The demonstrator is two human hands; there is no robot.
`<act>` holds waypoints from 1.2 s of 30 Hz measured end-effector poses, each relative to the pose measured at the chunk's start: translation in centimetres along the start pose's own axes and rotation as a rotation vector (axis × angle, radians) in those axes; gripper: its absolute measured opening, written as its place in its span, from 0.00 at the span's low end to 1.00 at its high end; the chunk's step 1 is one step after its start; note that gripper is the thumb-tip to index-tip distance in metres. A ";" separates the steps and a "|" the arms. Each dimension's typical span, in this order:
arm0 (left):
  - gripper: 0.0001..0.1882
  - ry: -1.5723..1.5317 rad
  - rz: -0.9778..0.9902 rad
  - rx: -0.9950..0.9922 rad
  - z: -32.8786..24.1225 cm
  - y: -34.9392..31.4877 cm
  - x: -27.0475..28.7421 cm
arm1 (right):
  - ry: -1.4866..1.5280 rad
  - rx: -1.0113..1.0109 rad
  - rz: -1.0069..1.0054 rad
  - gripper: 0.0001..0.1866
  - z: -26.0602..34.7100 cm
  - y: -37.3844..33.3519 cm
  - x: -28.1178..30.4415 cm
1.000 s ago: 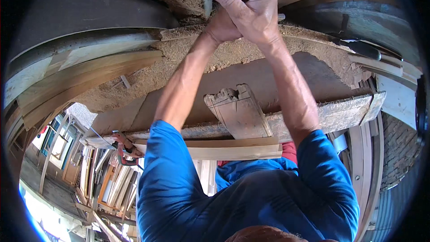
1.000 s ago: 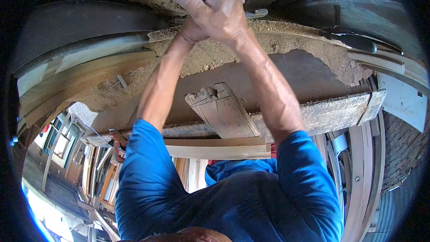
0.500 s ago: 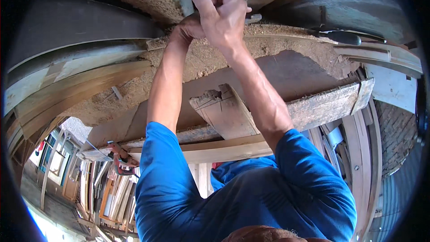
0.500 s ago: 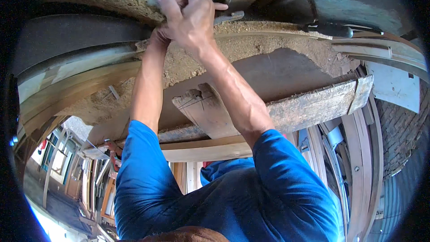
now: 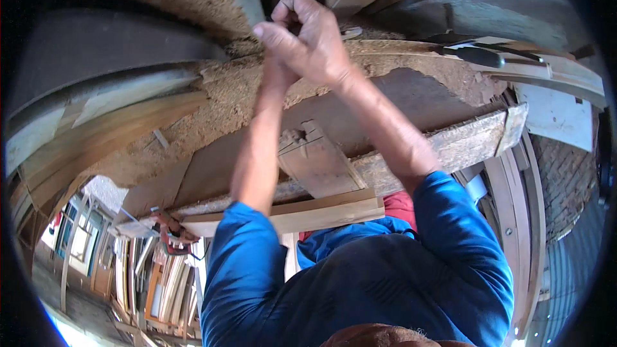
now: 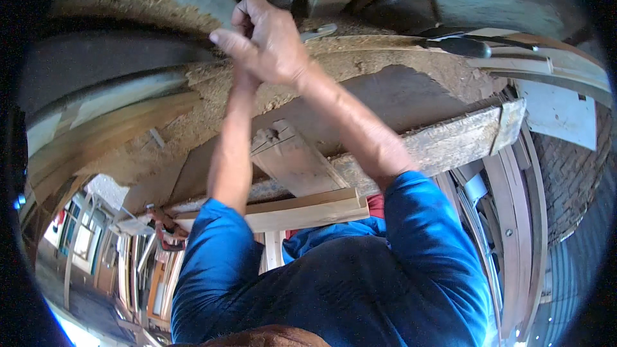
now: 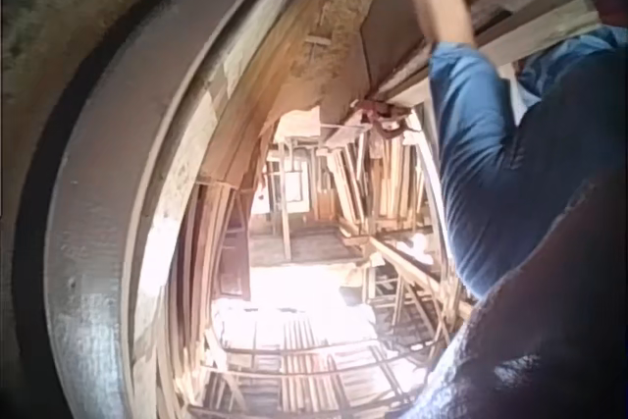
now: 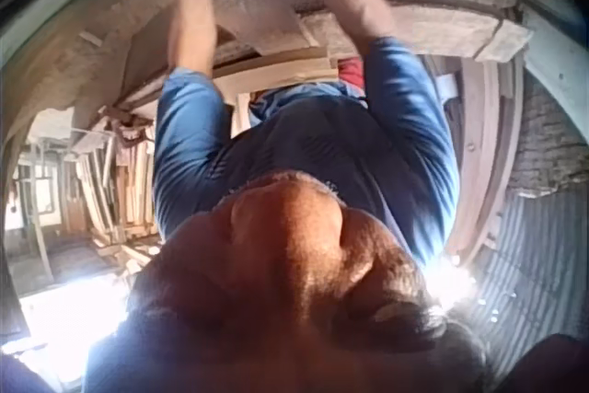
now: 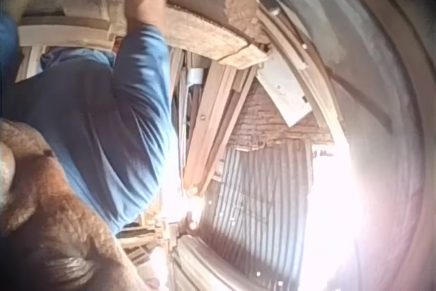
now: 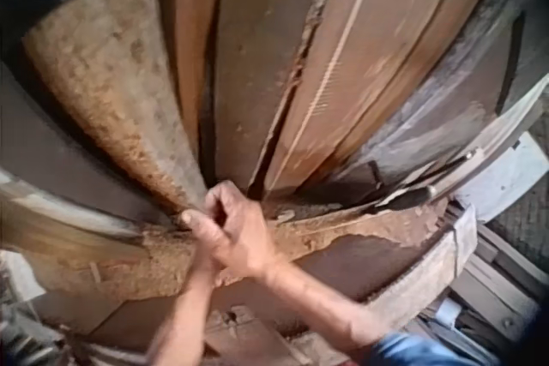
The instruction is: The person measures wood planks with a tape measure, marks them with a pencil, uses a handheld planer on a board, and attaches pieces together using a hammer and metal clamps.
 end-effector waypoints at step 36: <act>0.30 0.107 -0.048 -0.081 -1.0 2.1 -0.3 | 0.098 0.039 -0.079 0.19 -1.0 2.7 0.7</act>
Point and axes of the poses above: each hand's wrist, its own y-axis towards the middle knuckle, its own x-axis out of the back of the hand, z = x × y, the point moved 7 cm from there along y, towards the middle knuckle, and after that the axes turned 2 degrees about x, right-handed, at the moved point
